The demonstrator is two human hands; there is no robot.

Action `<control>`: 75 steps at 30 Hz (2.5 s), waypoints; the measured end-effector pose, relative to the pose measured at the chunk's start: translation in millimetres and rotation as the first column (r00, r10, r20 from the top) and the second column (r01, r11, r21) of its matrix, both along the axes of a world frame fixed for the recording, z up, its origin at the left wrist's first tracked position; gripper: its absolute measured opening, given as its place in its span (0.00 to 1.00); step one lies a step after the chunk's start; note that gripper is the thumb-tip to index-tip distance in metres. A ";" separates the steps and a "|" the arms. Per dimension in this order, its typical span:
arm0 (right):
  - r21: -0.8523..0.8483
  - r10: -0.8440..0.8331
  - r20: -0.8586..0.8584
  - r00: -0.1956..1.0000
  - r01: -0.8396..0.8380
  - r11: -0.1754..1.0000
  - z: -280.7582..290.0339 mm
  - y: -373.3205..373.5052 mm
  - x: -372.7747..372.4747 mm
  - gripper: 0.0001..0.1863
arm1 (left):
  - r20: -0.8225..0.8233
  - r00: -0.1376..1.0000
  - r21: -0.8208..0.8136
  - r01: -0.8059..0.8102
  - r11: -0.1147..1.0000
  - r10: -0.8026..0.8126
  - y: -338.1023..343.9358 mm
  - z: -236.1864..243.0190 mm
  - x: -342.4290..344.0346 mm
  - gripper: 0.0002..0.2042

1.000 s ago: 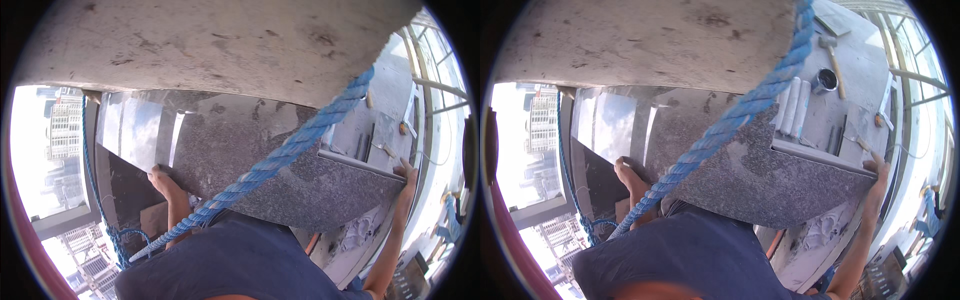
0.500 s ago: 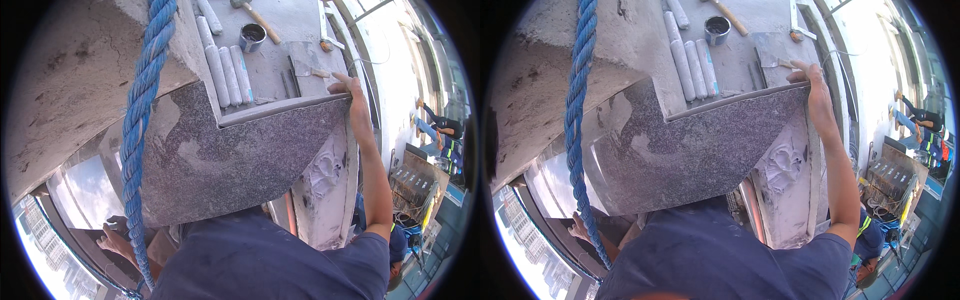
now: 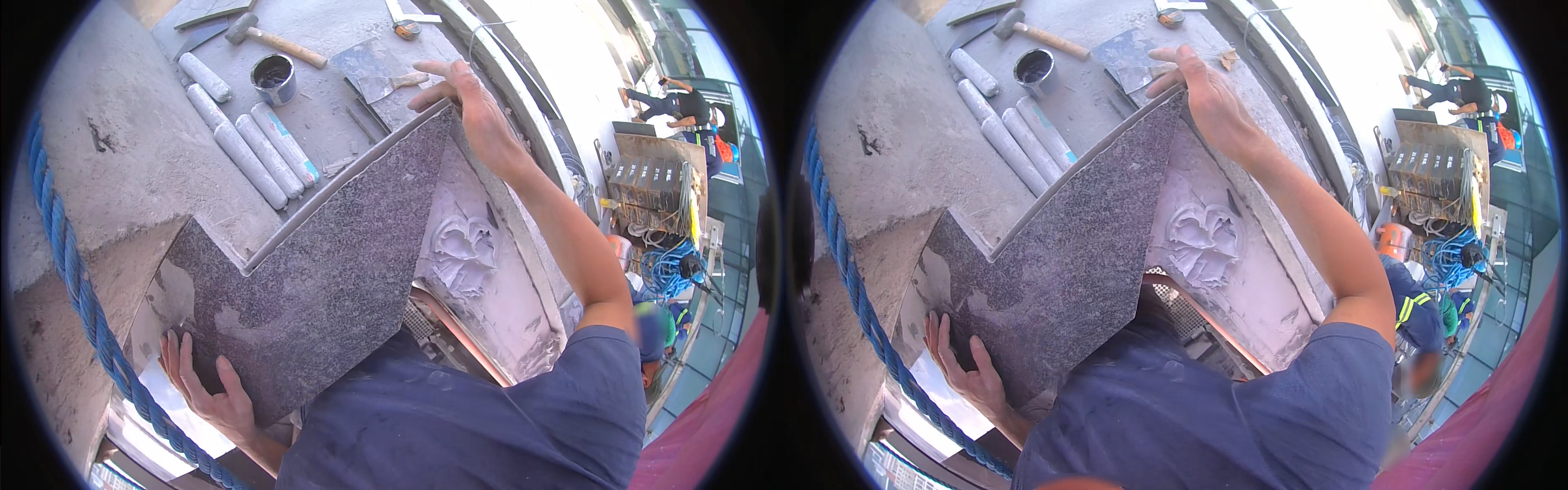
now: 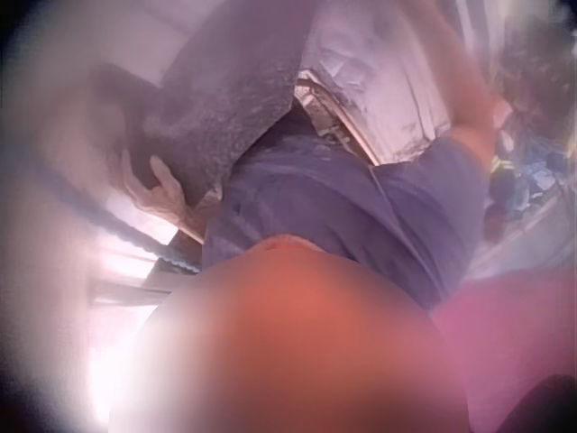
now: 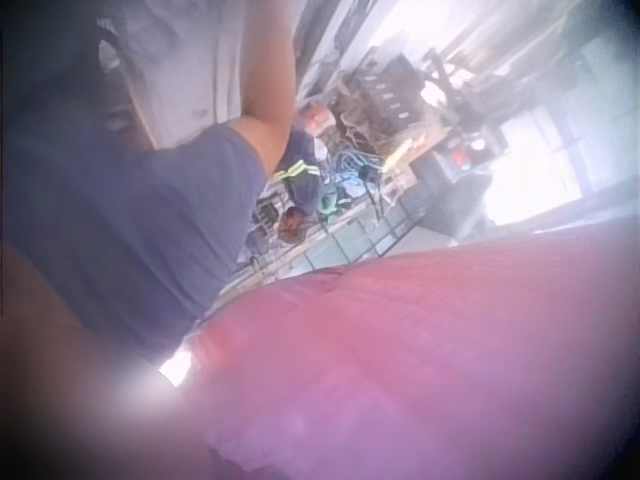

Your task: The person uses a power tool to cut a stone tile, then lifts and positions the tile into a recessed opening on a high-rise exterior. The person repeatedly adjusts the tile's placement and uses a small tool to align the edges within the frame.

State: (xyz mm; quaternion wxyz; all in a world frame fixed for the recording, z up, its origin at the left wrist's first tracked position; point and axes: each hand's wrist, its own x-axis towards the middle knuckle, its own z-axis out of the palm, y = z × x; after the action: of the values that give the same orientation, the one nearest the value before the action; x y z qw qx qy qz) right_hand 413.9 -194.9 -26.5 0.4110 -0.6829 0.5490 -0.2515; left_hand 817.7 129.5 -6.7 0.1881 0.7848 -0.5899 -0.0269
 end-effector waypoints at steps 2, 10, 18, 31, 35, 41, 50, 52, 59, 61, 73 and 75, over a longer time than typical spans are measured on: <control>-0.015 -0.057 0.023 0.998 0.057 0.998 -0.1 3.0 -5.4 0.42 | -0.005 1.000 -0.015 0.024 1.000 -0.024 -11.7 0.3 -1.6 0.24; -0.339 -0.091 -0.210 0.973 0.015 0.941 89.9 45.1 -43.9 0.21 | -0.009 0.991 -0.037 0.135 0.990 -0.135 -47.0 6.1 -11.6 0.19; -0.173 0.387 0.750 0.537 -0.404 0.898 162.1 181.9 19.8 0.20 | 0.008 0.987 -0.072 0.162 0.984 -0.162 -61.2 -4.9 -12.3 0.17; 0.123 0.023 0.661 0.750 -0.139 0.983 123.4 252.9 32.9 0.11 | 0.003 0.981 -0.033 0.194 0.981 -0.194 -57.4 5.5 -8.1 0.17; 0.572 -0.173 0.259 0.950 -0.007 0.820 80.9 280.5 32.2 0.23 | -0.099 0.968 -0.008 0.230 0.973 -0.229 -60.3 15.4 -9.2 0.18; 0.603 -0.098 0.365 0.926 -0.154 0.783 -10.0 292.1 73.4 0.36 | -0.100 0.923 -0.002 0.373 0.928 -0.371 -75.4 22.6 -40.8 0.23; 0.745 -0.156 0.523 0.838 -0.360 0.562 11.3 275.4 92.0 0.34 | 0.046 0.929 0.068 0.364 0.929 -0.367 -82.4 12.9 -53.2 0.27; 0.723 -0.166 0.565 0.809 -0.388 0.572 10.2 275.0 91.9 0.34 | 0.008 0.931 0.078 0.363 0.928 -0.365 -81.3 13.0 -62.1 0.27; 0.703 -0.172 0.566 0.806 -0.364 0.610 -0.5 279.2 94.1 0.35 | -0.223 0.950 -0.096 0.204 0.974 -0.221 -75.6 10.8 -64.4 0.28; 0.658 -0.061 0.547 0.835 -0.384 0.648 -10.7 277.9 88.4 0.35 | -0.338 0.935 -0.074 0.091 0.993 -0.111 -67.4 18.8 -62.7 0.27; 0.651 0.015 0.368 0.930 -0.270 0.710 -17.6 286.5 85.0 0.46 | 0.071 0.976 0.052 0.204 0.978 -0.207 -80.3 6.6 -26.0 0.30; 0.660 -0.007 0.377 0.926 -0.263 0.704 -16.7 284.0 83.8 0.44 | 0.076 0.975 0.084 0.204 0.975 -0.210 -85.1 8.3 -29.8 0.31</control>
State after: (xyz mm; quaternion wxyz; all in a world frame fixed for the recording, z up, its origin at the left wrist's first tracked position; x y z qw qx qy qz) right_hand 497.7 89.1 -43.1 0.7463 -0.4568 0.4707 -0.1130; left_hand 787.9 44.4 1.6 0.1291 0.7260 -0.6745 -0.0356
